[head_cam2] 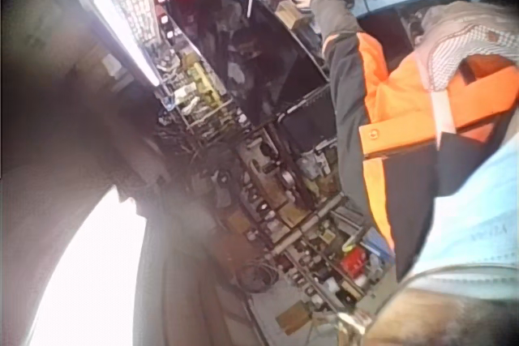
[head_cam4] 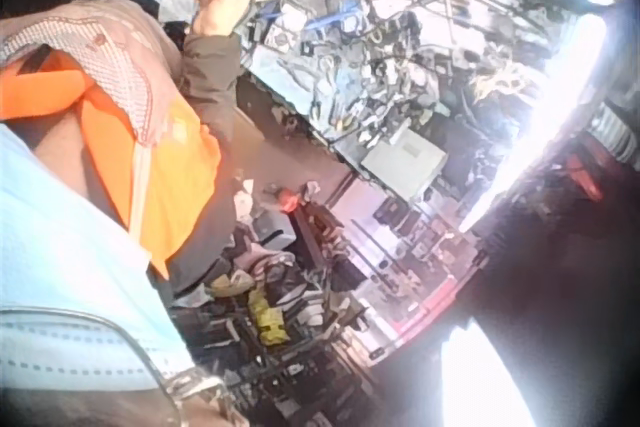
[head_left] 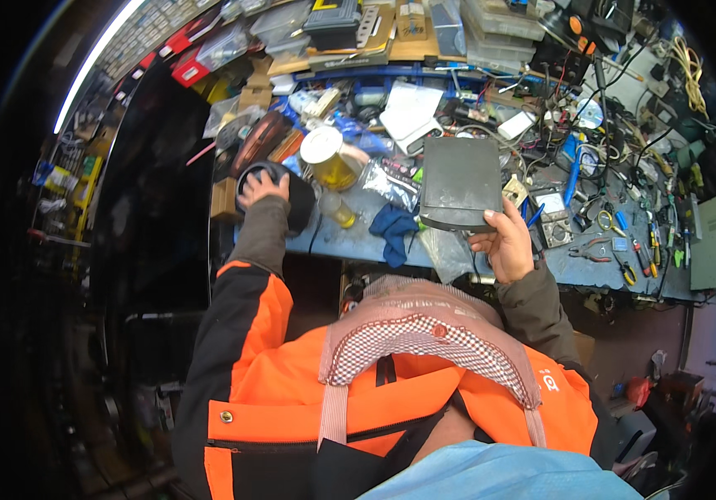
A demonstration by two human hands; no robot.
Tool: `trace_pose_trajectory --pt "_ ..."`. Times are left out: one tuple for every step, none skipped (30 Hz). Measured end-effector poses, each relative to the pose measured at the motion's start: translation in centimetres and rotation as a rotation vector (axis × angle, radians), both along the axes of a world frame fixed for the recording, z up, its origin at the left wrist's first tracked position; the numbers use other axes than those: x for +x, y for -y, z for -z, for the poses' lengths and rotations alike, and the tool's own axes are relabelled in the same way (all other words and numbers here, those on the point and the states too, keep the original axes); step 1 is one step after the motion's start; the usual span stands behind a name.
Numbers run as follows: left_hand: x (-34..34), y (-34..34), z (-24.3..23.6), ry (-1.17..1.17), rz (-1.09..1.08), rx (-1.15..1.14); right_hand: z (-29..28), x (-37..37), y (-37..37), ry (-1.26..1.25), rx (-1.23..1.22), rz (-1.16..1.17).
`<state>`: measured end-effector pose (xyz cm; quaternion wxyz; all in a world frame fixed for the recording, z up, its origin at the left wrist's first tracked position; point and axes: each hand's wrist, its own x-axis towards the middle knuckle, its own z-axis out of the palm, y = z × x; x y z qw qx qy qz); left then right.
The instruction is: The person is soldering wires to a small electronic component. They use a soldering iron to attach wires to a blue cylindrical object, then inspect the connection. The person also handles a small plastic container and removes a battery from it.
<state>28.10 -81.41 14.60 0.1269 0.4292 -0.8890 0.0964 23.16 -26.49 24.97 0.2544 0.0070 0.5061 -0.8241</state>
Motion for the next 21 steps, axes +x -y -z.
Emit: trace_pose_trajectory --pt "-0.2 -0.6 0.8 0.044 -0.015 -0.011 -0.4 -1.3 0.9 -0.018 0.009 0.014" --pt "-0.1 -0.7 1.3 0.009 -0.012 -0.035 -0.7 -2.6 2.0 -0.042 0.027 0.032" --pt "0.0 -0.8 1.7 -0.021 -0.011 -0.055 -1.0 -4.0 3.3 -0.06 0.048 0.049" --pt "0.2 -1.1 1.7 -0.063 0.015 -0.068 -2.0 -5.6 4.6 -0.089 0.055 0.027" --pt "0.2 -1.4 1.9 -0.092 0.035 -0.098 -1.9 -7.7 5.8 -0.149 0.079 0.025" --pt "0.3 -1.6 2.0 -0.109 0.042 -0.108 -2.5 -10.0 7.4 -0.196 0.054 -0.003" --pt "0.4 -1.7 2.0 -0.126 0.051 -0.122 -3.1 -12.4 9.2 -0.242 0.024 -0.028" --pt "0.6 -1.7 2.0 -0.147 0.066 -0.141 -3.0 -15.1 10.9 -0.24 0.047 0.009" --pt "0.5 -1.4 2.1 -0.143 0.073 -0.152 -3.1 -18.0 13.0 -0.243 0.061 0.049" --pt "1.0 -0.9 2.1 -0.137 0.066 -0.171 -4.2 -20.3 15.7 -0.255 0.069 0.082" --pt "1.1 -0.7 2.4 -0.132 0.069 -0.181 -5.4 -22.3 18.0 -0.265 0.087 0.125" --pt "1.0 -0.6 2.5 -0.14 0.079 -0.185 -5.7 -24.8 20.1 -0.277 0.136 0.176" --pt "0.8 -0.7 2.4 -0.146 0.101 -0.193 -6.1 -27.9 22.1 -0.29 0.18 0.229" --pt "0.7 -0.7 2.1 -0.142 0.099 -0.19 -6.0 -31.2 24.1 -0.32 0.216 0.228" --pt "0.6 -0.7 2.0 -0.139 0.101 -0.182 -5.8 -34.3 25.7 -0.348 0.257 0.229" --pt "0.8 -0.4 2.3 -0.146 0.099 -0.202 -6.2 -36.6 27.4 -0.33 0.258 0.223" --pt "0.9 -0.4 2.4 -0.142 0.095 -0.204 -6.5 -38.7 29.0 -0.312 0.262 0.22" --pt "0.7 -0.4 2.5 -0.152 0.104 -0.221 -6.9 -40.9 29.9 -0.272 0.189 0.188" --pt "0.7 -0.3 2.6 -0.156 0.109 -0.239 -6.8 -42.8 30.9 -0.225 0.113 0.151" --pt "0.2 -0.3 2.8 -0.166 0.12 -0.259 -6.2 -44.4 31.6 -0.244 0.037 0.239" --pt "-0.1 -0.4 3.0 -0.17 0.135 -0.276 -5.1 -45.3 32.1 -0.258 -0.034 0.329"
